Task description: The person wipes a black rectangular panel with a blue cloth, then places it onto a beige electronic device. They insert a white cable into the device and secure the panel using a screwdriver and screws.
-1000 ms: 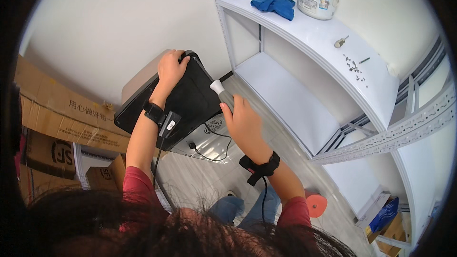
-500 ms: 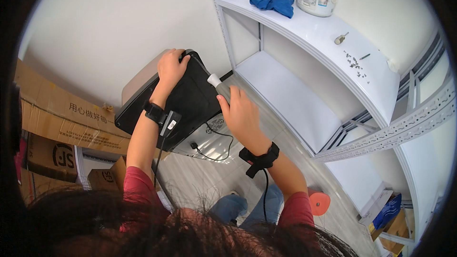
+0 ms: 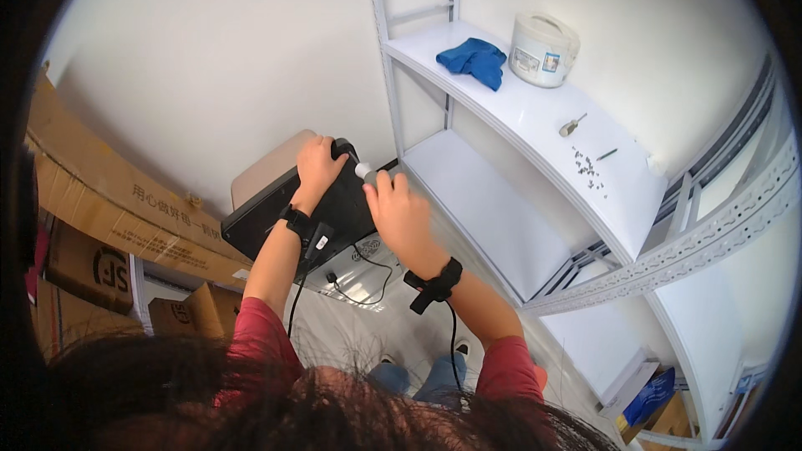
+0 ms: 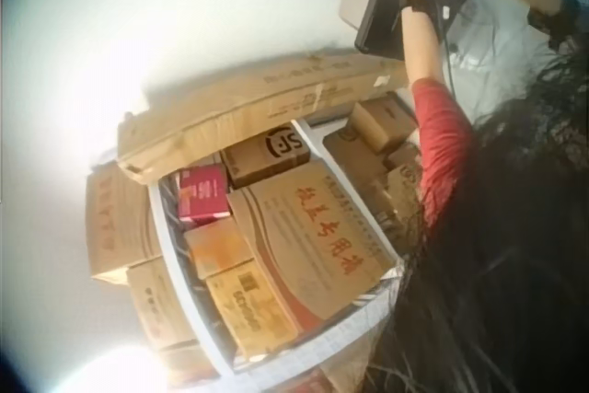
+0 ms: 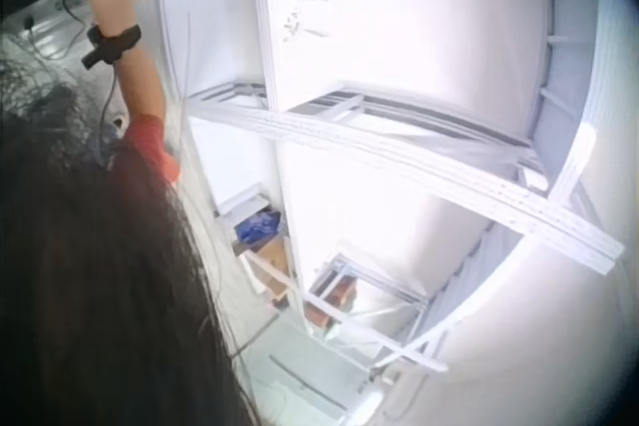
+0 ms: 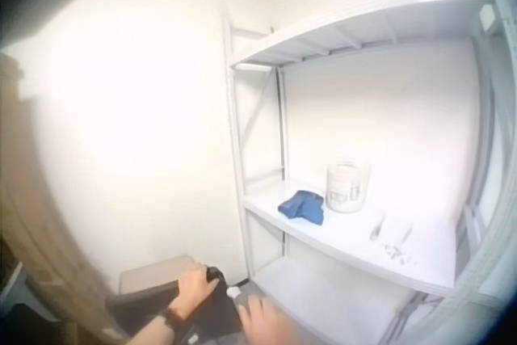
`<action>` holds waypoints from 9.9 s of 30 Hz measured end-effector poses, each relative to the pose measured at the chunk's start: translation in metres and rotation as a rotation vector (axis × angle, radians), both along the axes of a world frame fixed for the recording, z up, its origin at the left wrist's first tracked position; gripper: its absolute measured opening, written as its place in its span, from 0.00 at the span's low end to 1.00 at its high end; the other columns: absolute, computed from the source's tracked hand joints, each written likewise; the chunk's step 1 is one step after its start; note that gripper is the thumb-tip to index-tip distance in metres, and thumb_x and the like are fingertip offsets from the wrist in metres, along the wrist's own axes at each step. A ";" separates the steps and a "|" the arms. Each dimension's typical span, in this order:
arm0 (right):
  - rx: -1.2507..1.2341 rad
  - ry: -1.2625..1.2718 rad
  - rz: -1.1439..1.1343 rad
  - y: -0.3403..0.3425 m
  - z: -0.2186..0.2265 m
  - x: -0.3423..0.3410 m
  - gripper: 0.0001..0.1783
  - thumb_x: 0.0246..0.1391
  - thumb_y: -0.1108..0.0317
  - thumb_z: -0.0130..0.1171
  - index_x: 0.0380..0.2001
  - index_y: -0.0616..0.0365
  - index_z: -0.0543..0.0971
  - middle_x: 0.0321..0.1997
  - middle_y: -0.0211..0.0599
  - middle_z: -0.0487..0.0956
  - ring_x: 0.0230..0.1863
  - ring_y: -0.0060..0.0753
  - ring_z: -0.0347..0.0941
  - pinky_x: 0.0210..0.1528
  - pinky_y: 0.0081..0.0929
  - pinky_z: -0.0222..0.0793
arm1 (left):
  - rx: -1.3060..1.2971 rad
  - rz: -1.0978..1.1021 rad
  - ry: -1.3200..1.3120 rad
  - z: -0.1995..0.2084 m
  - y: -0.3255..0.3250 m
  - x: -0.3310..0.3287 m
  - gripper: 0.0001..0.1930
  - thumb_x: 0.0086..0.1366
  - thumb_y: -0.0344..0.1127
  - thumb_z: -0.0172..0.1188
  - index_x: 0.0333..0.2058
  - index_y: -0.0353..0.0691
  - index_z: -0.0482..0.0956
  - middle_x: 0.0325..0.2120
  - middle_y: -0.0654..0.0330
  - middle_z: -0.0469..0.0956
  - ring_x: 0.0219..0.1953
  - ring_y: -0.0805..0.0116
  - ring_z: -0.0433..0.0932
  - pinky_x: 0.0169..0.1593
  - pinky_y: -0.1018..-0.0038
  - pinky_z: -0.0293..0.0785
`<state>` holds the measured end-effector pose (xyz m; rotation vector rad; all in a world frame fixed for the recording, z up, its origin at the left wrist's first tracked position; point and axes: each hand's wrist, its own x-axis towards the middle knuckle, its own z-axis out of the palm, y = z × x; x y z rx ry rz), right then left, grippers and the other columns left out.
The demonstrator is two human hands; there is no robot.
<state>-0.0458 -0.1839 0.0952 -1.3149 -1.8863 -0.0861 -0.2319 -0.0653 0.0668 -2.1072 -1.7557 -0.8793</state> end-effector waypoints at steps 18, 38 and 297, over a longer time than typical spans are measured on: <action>-0.244 0.098 0.169 0.012 0.042 0.018 0.24 0.43 0.65 0.66 0.41 0.62 0.67 0.34 0.51 0.73 0.27 0.53 0.74 0.26 0.40 0.70 | -0.006 0.091 -0.024 -0.003 0.006 0.005 0.15 0.43 0.41 0.69 0.25 0.37 0.77 0.24 0.54 0.74 0.32 0.54 0.75 0.35 0.62 0.72; 0.042 -0.217 0.119 0.015 0.044 0.018 0.16 0.52 0.60 0.60 0.35 0.58 0.68 0.28 0.42 0.67 0.16 0.40 0.72 0.15 0.33 0.67 | -0.041 0.069 -0.033 0.001 0.004 0.002 0.18 0.40 0.41 0.71 0.28 0.37 0.76 0.27 0.55 0.74 0.34 0.54 0.74 0.36 0.62 0.71; -0.347 0.455 0.206 0.000 -0.050 0.051 0.17 0.55 0.61 0.56 0.39 0.65 0.74 0.28 0.53 0.77 0.28 0.54 0.75 0.28 0.39 0.68 | -0.079 -0.187 -0.343 0.007 -0.009 0.001 0.09 0.50 0.34 0.65 0.29 0.40 0.75 0.26 0.57 0.75 0.31 0.58 0.75 0.34 0.66 0.71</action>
